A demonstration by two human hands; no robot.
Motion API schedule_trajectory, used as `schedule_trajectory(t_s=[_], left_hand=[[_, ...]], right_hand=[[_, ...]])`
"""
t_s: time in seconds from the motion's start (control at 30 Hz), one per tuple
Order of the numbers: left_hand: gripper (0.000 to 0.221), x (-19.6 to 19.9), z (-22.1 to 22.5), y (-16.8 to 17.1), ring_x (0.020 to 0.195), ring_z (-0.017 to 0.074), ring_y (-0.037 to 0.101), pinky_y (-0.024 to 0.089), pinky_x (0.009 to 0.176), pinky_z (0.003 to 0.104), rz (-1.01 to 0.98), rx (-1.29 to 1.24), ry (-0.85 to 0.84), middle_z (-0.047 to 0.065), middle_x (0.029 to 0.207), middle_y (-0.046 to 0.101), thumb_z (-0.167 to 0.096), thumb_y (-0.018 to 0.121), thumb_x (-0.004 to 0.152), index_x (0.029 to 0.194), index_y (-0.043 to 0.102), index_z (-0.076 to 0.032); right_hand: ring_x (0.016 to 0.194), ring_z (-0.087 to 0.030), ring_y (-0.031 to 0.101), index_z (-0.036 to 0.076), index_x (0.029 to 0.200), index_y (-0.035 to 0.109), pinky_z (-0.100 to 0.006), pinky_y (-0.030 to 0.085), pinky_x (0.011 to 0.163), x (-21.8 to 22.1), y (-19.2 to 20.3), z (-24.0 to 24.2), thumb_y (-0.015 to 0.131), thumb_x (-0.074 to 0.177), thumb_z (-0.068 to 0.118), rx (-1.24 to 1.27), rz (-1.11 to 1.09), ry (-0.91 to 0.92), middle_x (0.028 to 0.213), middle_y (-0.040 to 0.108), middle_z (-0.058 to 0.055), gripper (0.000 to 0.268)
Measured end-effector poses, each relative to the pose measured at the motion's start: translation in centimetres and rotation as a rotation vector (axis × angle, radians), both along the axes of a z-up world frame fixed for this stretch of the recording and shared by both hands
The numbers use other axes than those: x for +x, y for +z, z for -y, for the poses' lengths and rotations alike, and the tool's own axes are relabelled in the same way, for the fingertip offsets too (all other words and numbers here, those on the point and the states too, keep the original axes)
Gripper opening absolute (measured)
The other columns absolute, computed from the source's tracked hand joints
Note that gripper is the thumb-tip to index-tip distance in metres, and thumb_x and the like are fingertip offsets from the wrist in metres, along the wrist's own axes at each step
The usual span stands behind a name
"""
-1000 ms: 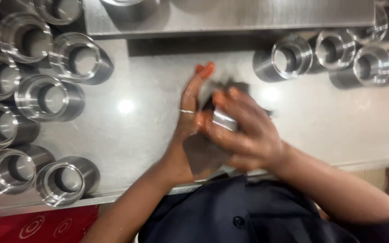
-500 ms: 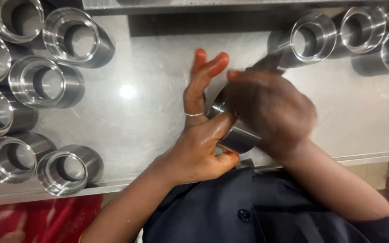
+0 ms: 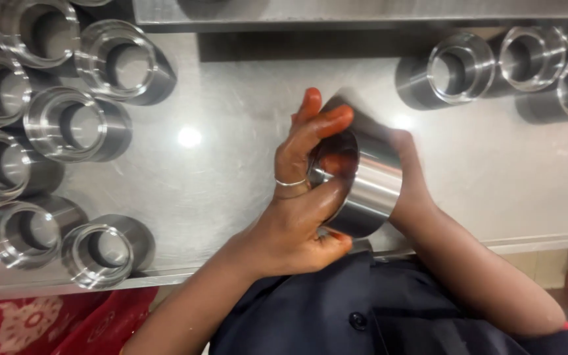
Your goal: Cleaning and inspecting metal rings using a cloth and a dial indicator measuring device.
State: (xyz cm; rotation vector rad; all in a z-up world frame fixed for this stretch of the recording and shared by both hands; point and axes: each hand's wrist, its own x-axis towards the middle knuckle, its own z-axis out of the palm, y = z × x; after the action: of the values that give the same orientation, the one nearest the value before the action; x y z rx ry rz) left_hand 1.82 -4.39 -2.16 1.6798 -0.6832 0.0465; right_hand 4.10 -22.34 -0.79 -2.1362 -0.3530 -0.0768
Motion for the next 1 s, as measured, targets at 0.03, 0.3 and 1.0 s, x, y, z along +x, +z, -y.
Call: schedule_trajectory(t_s=[0.03,0.3,1.0], left_hand=[[0.023,0.0,-0.2,0.4,0.162,0.0356,-0.006,0.007,0.136,0.055,0.002,0.008,0.009,0.008,0.164,0.018,0.000,0.075,0.075,0.093,0.062,-0.007],[0.096,0.2,-0.7,0.2,0.146,0.0228,0.038,0.037,0.126,0.039,-0.860,-1.111,-0.357,0.009,0.156,0.036,-0.047,0.080,0.092,0.161,0.028,-0.006],[0.057,1.9,-0.1,-2.6,0.102,0.0225,0.071,0.061,0.082,0.035,-1.138,-1.369,0.050,0.013,0.120,0.064,-0.055,0.059,0.103,0.140,0.053,-0.011]], right_hand=[[0.085,-0.017,0.075,-0.001,0.115,0.068,-0.029,0.058,0.075,-0.7,-0.9,0.4,0.073,0.091,0.012,0.008,0.002,0.009,0.097,0.076,-0.010,0.028],[0.113,-0.024,0.059,0.007,0.087,0.057,-0.040,0.048,0.086,0.4,3.0,-1.0,0.072,0.099,0.035,-0.120,0.530,-0.018,0.127,0.061,-0.016,0.034],[0.116,-0.031,0.064,-0.001,0.113,0.069,-0.042,0.057,0.092,-0.1,2.0,-0.9,0.088,0.075,0.024,-0.173,0.273,0.261,0.128,0.060,-0.017,0.049]])
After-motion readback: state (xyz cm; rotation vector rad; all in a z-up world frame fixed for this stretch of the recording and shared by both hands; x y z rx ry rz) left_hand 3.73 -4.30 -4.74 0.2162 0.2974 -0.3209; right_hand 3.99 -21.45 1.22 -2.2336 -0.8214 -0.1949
